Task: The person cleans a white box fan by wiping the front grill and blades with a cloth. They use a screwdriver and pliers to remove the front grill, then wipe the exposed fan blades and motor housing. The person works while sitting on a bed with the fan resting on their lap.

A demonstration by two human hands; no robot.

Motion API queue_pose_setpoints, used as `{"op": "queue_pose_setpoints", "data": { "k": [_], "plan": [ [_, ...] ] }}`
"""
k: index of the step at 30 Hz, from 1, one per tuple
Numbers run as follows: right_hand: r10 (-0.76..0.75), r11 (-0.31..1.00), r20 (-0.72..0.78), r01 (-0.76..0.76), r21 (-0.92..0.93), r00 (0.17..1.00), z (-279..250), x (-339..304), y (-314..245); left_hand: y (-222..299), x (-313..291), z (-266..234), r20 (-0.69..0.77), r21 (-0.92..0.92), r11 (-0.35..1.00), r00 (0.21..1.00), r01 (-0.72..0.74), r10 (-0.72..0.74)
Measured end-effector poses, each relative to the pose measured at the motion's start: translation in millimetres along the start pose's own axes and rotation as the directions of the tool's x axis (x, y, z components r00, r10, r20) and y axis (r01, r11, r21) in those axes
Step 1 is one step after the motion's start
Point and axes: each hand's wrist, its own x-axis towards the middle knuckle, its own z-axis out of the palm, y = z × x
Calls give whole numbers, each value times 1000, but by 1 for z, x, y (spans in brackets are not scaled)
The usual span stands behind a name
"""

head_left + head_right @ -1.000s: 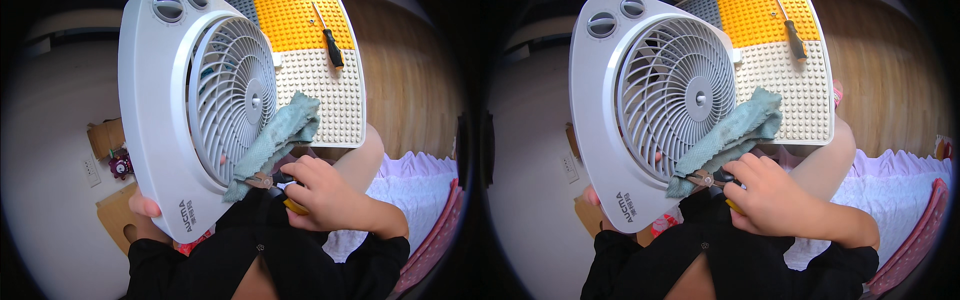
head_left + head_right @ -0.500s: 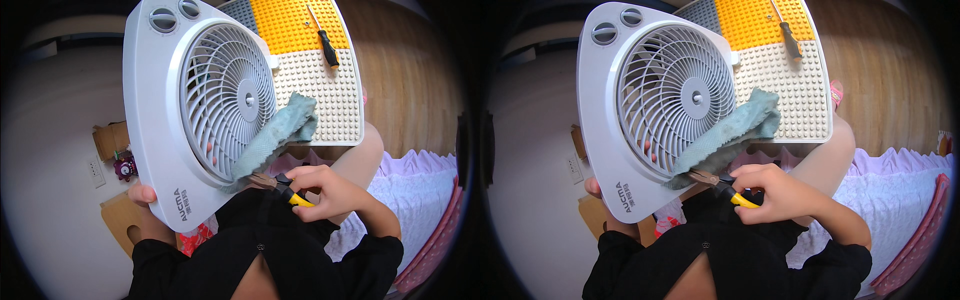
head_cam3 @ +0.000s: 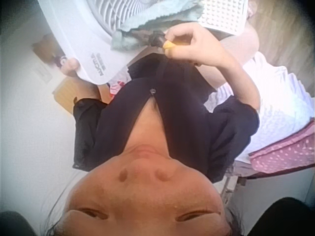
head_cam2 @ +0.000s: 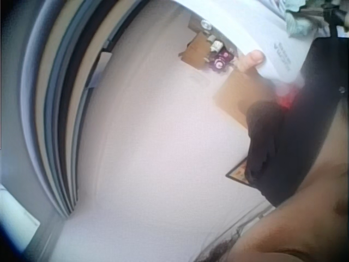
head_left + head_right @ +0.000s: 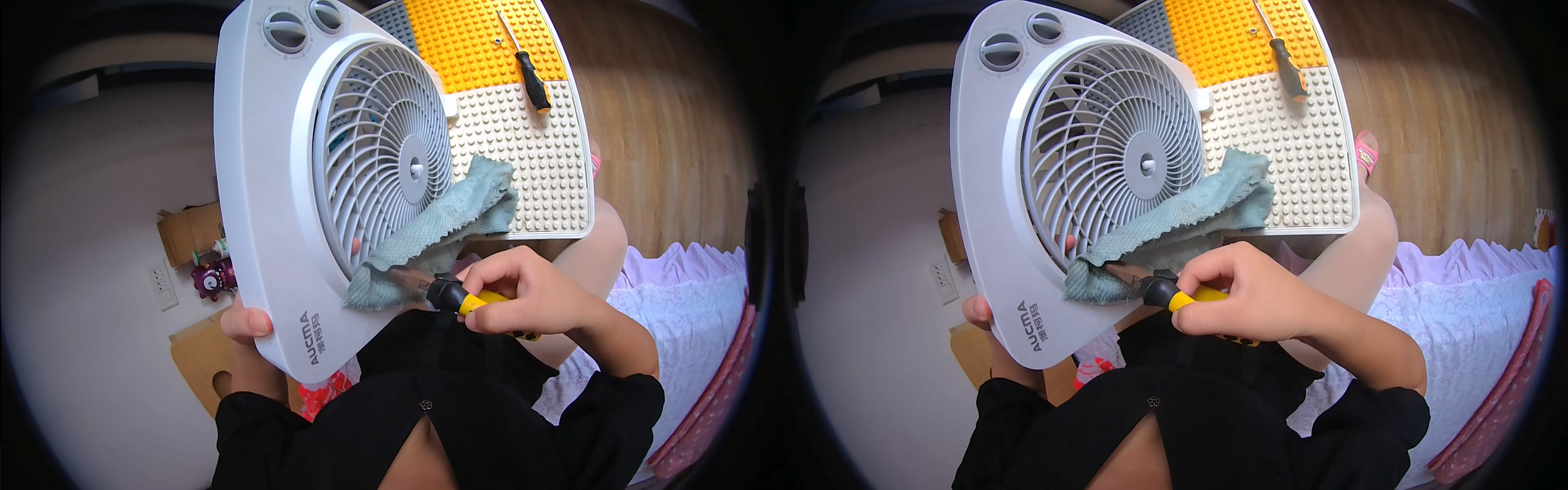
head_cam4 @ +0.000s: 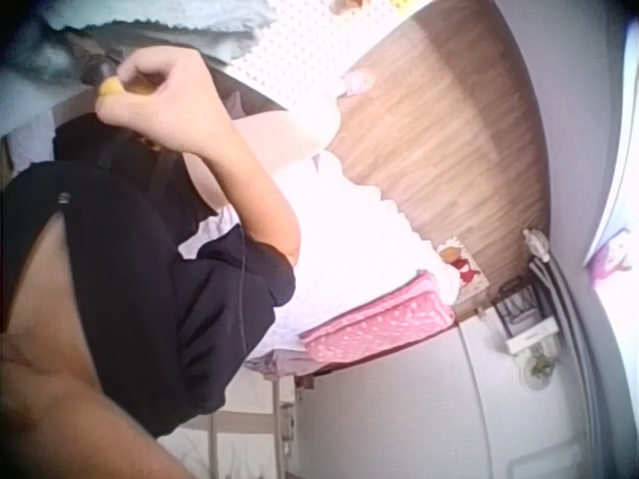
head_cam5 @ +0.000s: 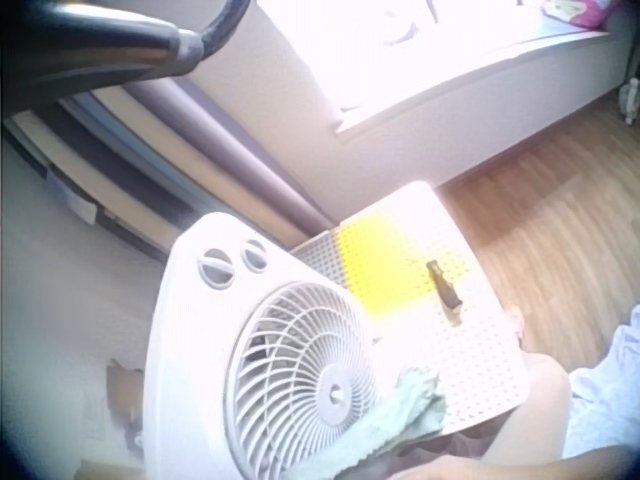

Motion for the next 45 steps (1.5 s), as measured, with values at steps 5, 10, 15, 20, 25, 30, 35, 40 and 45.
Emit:
{"op": "queue_pose_setpoints", "data": {
  "k": [5,10,15,20,25,30,35,40,45],
  "plan": [
    [-397,743,68,364,-562,915,15,-8,1,1,1,7,25,-74,997,1000,14,-12],
    [95,994,62,-92,-51,994,4,-2,-8,-1,-1,-2,54,-68,997,998,34,-30],
    [-391,863,1,367,-348,920,10,5,19,4,4,8,0,-57,998,999,33,-33],
    [27,932,-8,-22,362,1000,15,-1,17,1,-1,1,-11,-3,1000,1000,17,-17],
    [-468,817,-14,427,-388,884,19,-1,19,5,1,3,41,6,999,998,47,-48],
    [-428,880,-56,402,-252,902,6,-17,21,3,0,-4,74,1,1000,997,7,-7],
    [-394,918,-54,389,-83,918,4,-23,13,-1,0,7,80,-6,999,995,-52,52],
    [-135,978,89,118,172,987,2,-12,-16,9,-1,0,71,39,997,995,68,-71],
    [134,932,45,-141,333,990,-2,0,-52,-2,1,2,88,95,996,996,-3,-5]
  ]
}}
